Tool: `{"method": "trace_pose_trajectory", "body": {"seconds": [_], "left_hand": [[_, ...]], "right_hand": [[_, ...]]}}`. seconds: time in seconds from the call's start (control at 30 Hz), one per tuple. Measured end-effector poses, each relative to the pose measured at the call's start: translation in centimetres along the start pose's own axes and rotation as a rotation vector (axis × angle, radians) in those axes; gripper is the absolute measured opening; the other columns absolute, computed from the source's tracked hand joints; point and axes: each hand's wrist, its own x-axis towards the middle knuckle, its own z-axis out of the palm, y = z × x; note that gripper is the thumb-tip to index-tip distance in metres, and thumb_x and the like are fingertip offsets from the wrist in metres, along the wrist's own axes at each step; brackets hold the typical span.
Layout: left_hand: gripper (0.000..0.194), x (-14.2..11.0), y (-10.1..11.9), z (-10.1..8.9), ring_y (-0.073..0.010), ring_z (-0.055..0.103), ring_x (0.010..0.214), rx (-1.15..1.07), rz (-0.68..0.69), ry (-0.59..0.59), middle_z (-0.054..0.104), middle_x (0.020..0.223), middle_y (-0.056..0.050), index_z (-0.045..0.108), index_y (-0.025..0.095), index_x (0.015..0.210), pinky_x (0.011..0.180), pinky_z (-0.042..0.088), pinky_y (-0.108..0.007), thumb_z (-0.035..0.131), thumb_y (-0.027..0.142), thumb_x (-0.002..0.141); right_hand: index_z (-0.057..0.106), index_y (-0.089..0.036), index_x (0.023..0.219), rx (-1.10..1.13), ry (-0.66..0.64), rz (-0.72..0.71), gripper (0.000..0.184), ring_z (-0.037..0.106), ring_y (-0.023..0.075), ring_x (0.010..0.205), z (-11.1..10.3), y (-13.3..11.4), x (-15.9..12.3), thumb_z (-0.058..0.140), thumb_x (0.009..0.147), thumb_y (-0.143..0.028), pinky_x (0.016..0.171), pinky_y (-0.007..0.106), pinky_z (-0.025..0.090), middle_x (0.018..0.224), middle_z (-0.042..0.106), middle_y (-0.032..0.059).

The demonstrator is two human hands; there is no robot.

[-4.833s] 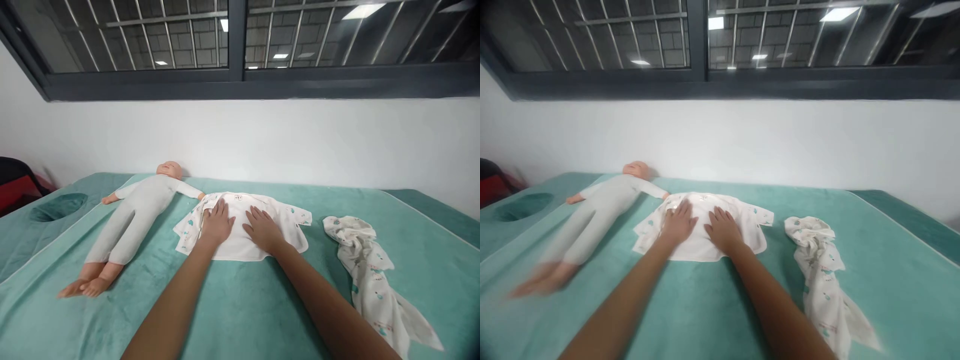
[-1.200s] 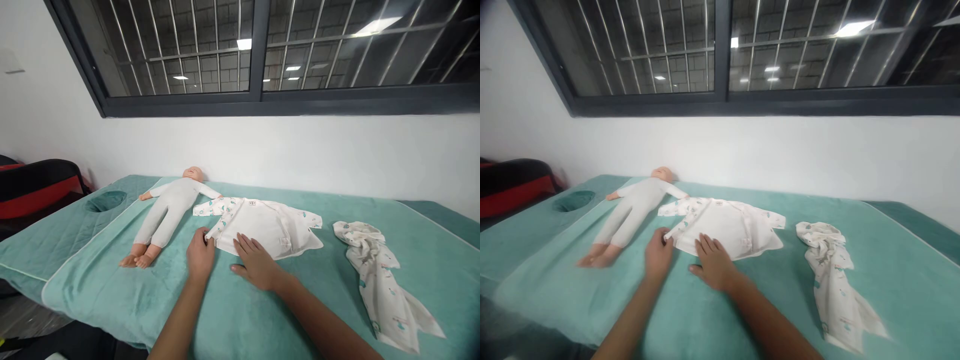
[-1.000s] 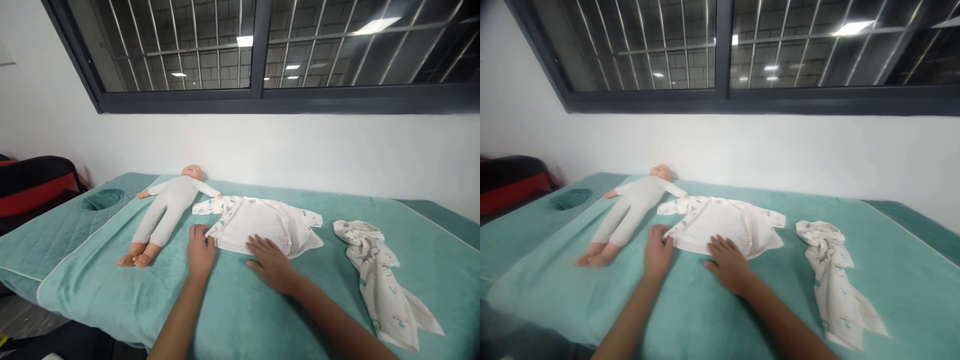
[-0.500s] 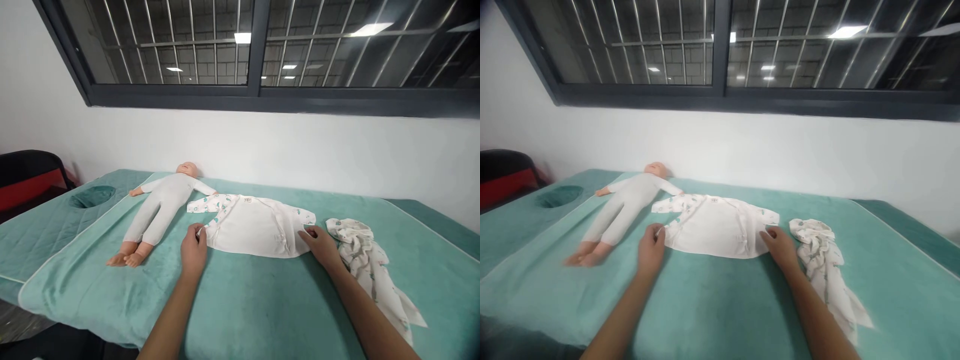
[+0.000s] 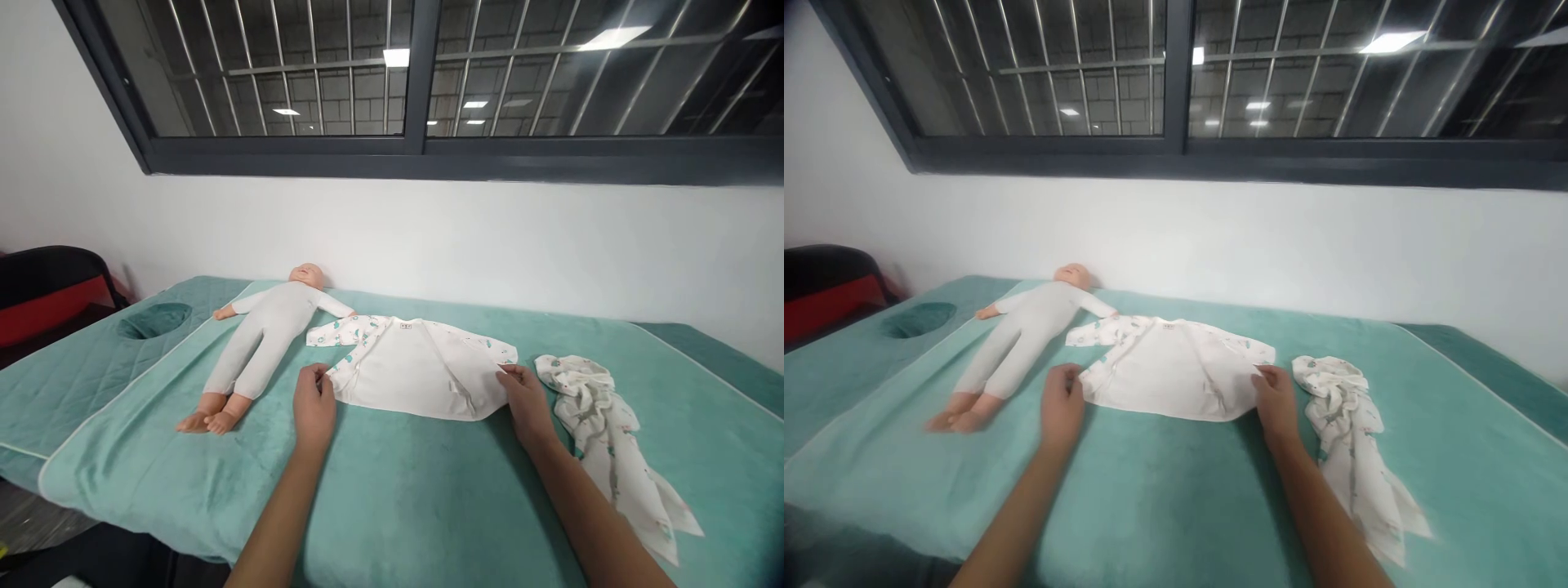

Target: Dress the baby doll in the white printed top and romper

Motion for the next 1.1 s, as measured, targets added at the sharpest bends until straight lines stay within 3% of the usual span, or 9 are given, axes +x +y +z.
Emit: {"method": "trace_pose_trajectory", "body": {"seconds": [0.07, 0.17, 0.27, 0.33, 0.53, 0.67, 0.73, 0.9, 1.1], "left_hand": [[0.025, -0.2, 0.0, 0.1, -0.0237, 0.058, 0.101, 0.107, 0.169, 0.059, 0.061, 0.105, -0.011, 0.059, 0.018, 0.099, 0.088, 0.048, -0.038, 0.041, 0.009, 0.083], [0.033, -0.7, 0.3, 0.4, -0.0257, 0.055, 0.107, 0.294, 0.463, 0.001, 0.062, 0.110, -0.012, 0.063, 0.018, 0.101, 0.091, 0.046, -0.040, 0.041, 0.002, 0.081], [0.032, -1.0, 0.9, 0.9, -0.0260, 0.057, 0.110, 0.434, 0.615, -0.206, 0.066, 0.112, -0.009, 0.064, 0.020, 0.107, 0.092, 0.043, -0.041, 0.046, 0.006, 0.084], [0.030, -0.9, 1.1, 1.3, -0.0271, 0.057, 0.113, 0.502, 0.519, -0.241, 0.066, 0.118, -0.010, 0.064, 0.019, 0.113, 0.093, 0.043, -0.043, 0.050, 0.015, 0.087], [0.034, -0.5, 1.1, 1.5, -0.0282, 0.055, 0.118, 0.557, 0.287, -0.228, 0.064, 0.127, -0.010, 0.064, 0.017, 0.118, 0.096, 0.041, -0.045, 0.053, 0.025, 0.087], [0.023, -0.5, 0.9, 1.3, -0.0276, 0.058, 0.108, 0.563, 0.298, -0.184, 0.069, 0.112, -0.011, 0.069, 0.019, 0.100, 0.088, 0.043, -0.042, 0.048, 0.022, 0.090], [0.022, -0.4, 0.7, 1.3, -0.0276, 0.059, 0.103, 0.555, 0.295, -0.183, 0.070, 0.104, -0.011, 0.068, 0.019, 0.094, 0.084, 0.043, -0.041, 0.046, 0.021, 0.092], [0.024, 0.0, 0.3, 1.4, -0.0293, 0.057, 0.107, 0.494, 0.245, -0.197, 0.067, 0.112, -0.011, 0.066, 0.020, 0.107, 0.086, 0.042, -0.041, 0.056, 0.025, 0.086], [0.022, 0.6, 0.1, 1.4, -0.0285, 0.058, 0.101, 0.483, 0.241, -0.192, 0.068, 0.105, -0.010, 0.069, 0.021, 0.101, 0.083, 0.043, -0.041, 0.050, 0.021, 0.089]], "right_hand": [[0.057, -0.024, 0.099, -0.072, 0.086, -0.029, 0.027, 0.064, 0.0261, 0.093, -0.3, 0.0, 0.1, 0.057, 0.073, -0.032, 0.078, 0.039, 0.053, 0.098, 0.067, 0.0077], [0.058, -0.020, 0.108, -0.312, 0.131, -0.332, 0.033, 0.053, 0.0295, 0.120, -0.1, -0.7, -0.5, 0.052, 0.076, -0.026, 0.103, 0.048, 0.043, 0.122, 0.061, 0.0128], [0.060, -0.019, 0.116, -0.513, -0.072, -0.619, 0.033, 0.050, 0.0262, 0.127, 1.3, -1.4, -2.0, 0.044, 0.087, -0.024, 0.111, 0.047, 0.037, 0.131, 0.059, 0.0126], [0.059, -0.019, 0.122, -0.619, -0.275, -0.647, 0.036, 0.051, 0.0255, 0.128, 2.4, -1.6, -2.9, 0.043, 0.092, -0.026, 0.111, 0.045, 0.038, 0.134, 0.059, 0.0114], [0.061, -0.017, 0.126, -0.711, -0.443, -0.524, 0.039, 0.048, 0.0292, 0.132, 3.2, -1.7, -3.9, 0.043, 0.095, -0.033, 0.111, 0.049, 0.038, 0.141, 0.055, 0.0124], [0.063, -0.024, 0.121, -0.442, -0.461, -0.517, 0.033, 0.051, 0.0265, 0.128, 3.5, -3.0, -4.9, 0.047, 0.094, -0.035, 0.110, 0.048, 0.039, 0.136, 0.059, 0.0080], [0.062, -0.028, 0.119, -0.232, -0.525, -0.366, 0.031, 0.057, 0.0251, 0.121, 4.7, -3.7, -5.5, 0.052, 0.092, -0.037, 0.107, 0.047, 0.044, 0.129, 0.062, 0.0066], [0.063, -0.025, 0.100, 0.347, -0.606, 0.196, 0.029, 0.063, 0.0257, 0.111, 11.5, -5.2, -4.5, 0.073, 0.074, -0.033, 0.100, 0.047, 0.049, 0.118, 0.065, 0.0077], [0.057, -0.022, 0.091, 0.494, -0.590, 0.288, 0.029, 0.065, 0.0221, 0.102, 20.4, -6.8, -0.5, 0.074, 0.070, -0.030, 0.088, 0.040, 0.055, 0.106, 0.066, 0.0095]]}}
